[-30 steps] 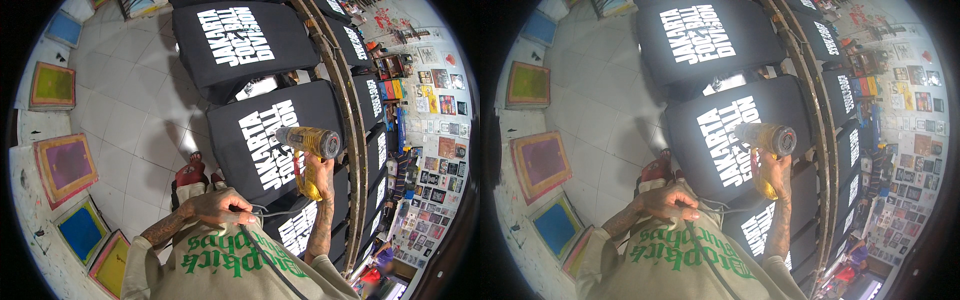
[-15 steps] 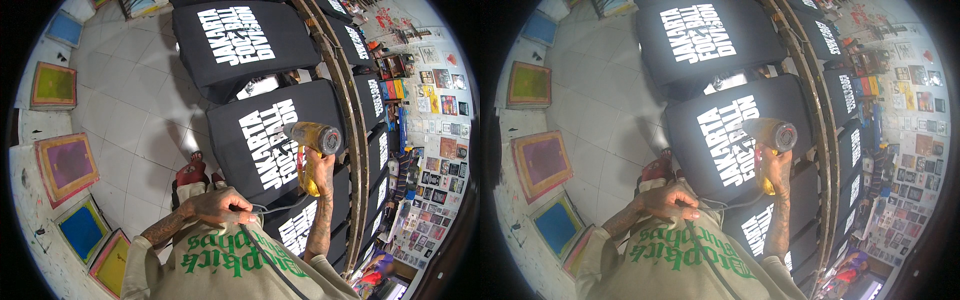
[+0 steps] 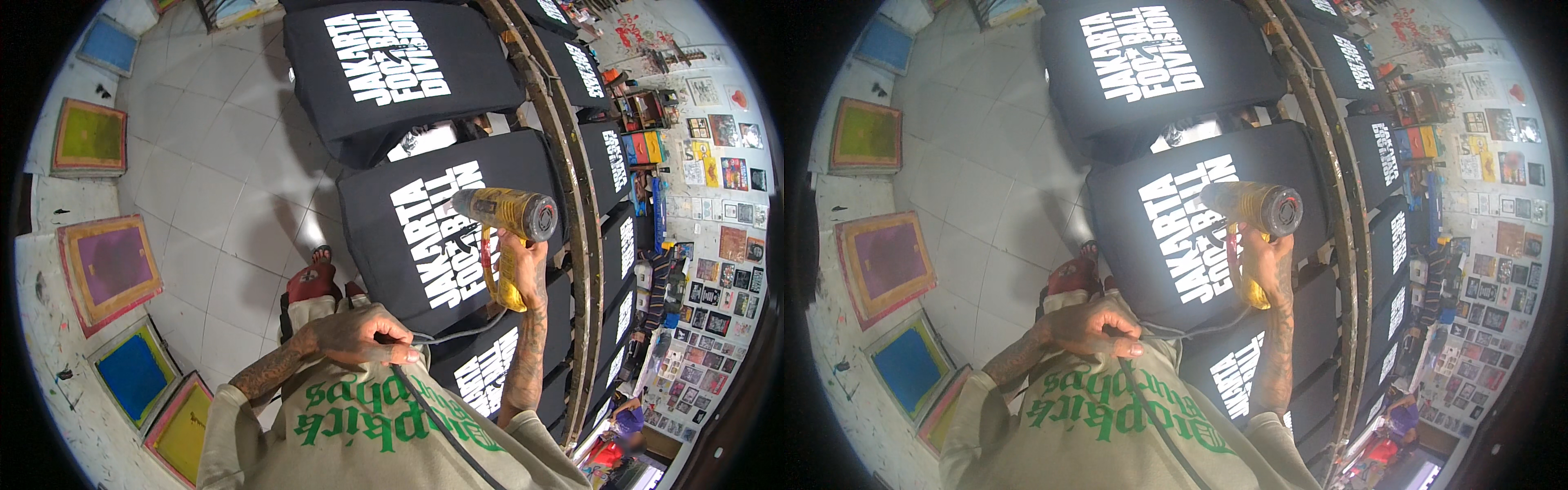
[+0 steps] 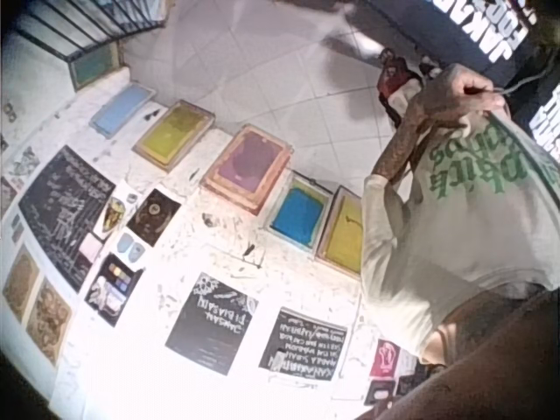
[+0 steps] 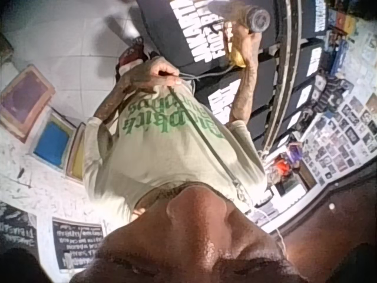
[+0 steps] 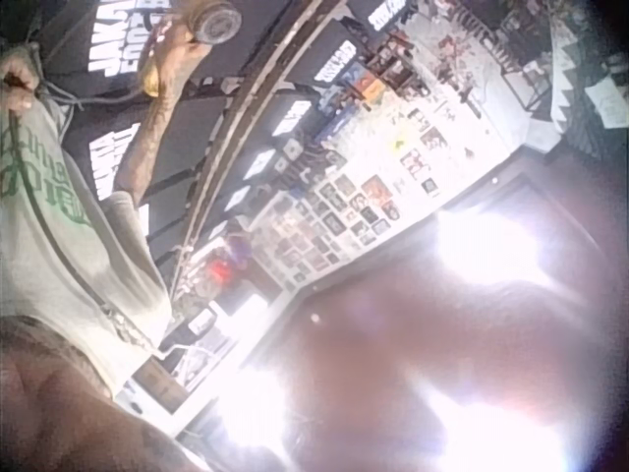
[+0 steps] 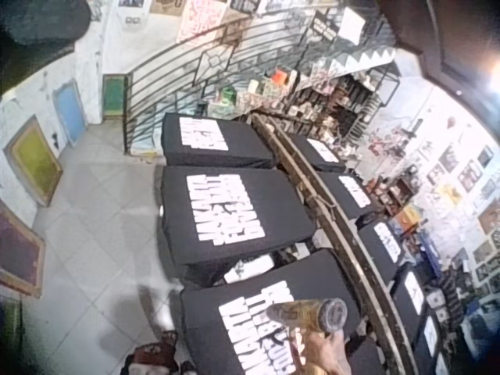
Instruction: The person uses a yellow heat gun to apply heat to white text printed on black t-shirts hanging on a rack. They move the heat gun back and forth over the text while occasionally touching the shirts with their left hand.
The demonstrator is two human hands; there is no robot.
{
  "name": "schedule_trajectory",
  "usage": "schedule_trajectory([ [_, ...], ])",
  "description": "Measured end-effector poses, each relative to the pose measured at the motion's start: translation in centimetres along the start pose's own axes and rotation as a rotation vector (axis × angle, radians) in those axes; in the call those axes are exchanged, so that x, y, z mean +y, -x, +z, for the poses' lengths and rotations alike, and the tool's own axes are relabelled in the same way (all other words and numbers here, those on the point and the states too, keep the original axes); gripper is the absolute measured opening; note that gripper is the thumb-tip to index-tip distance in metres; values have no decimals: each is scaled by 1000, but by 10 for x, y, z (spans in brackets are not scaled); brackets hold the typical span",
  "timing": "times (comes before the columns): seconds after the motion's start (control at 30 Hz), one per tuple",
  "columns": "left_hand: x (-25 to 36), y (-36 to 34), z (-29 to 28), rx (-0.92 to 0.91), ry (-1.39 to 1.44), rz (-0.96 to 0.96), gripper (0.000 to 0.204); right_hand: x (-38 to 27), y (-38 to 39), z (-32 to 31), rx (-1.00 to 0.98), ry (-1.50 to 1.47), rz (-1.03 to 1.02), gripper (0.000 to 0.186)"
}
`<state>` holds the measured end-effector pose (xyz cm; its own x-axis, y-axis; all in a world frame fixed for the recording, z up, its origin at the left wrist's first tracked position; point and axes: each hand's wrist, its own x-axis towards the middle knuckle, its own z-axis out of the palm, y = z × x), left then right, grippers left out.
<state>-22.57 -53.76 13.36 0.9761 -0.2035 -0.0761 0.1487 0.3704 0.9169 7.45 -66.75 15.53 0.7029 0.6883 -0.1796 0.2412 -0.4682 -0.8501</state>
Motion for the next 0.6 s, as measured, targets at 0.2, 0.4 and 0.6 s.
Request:
schedule_trajectory([
  [0.2,0,2,1,6,7,7,46,1,16,-8,-65,66,44,31],
  [0.4,2,0,3,9,19,-3,45,5,27,-11,51,-9,129,27],
  [0.6,-1,2,5,14,-18,9,45,-1,37,-16,-21,8,169,29],
])
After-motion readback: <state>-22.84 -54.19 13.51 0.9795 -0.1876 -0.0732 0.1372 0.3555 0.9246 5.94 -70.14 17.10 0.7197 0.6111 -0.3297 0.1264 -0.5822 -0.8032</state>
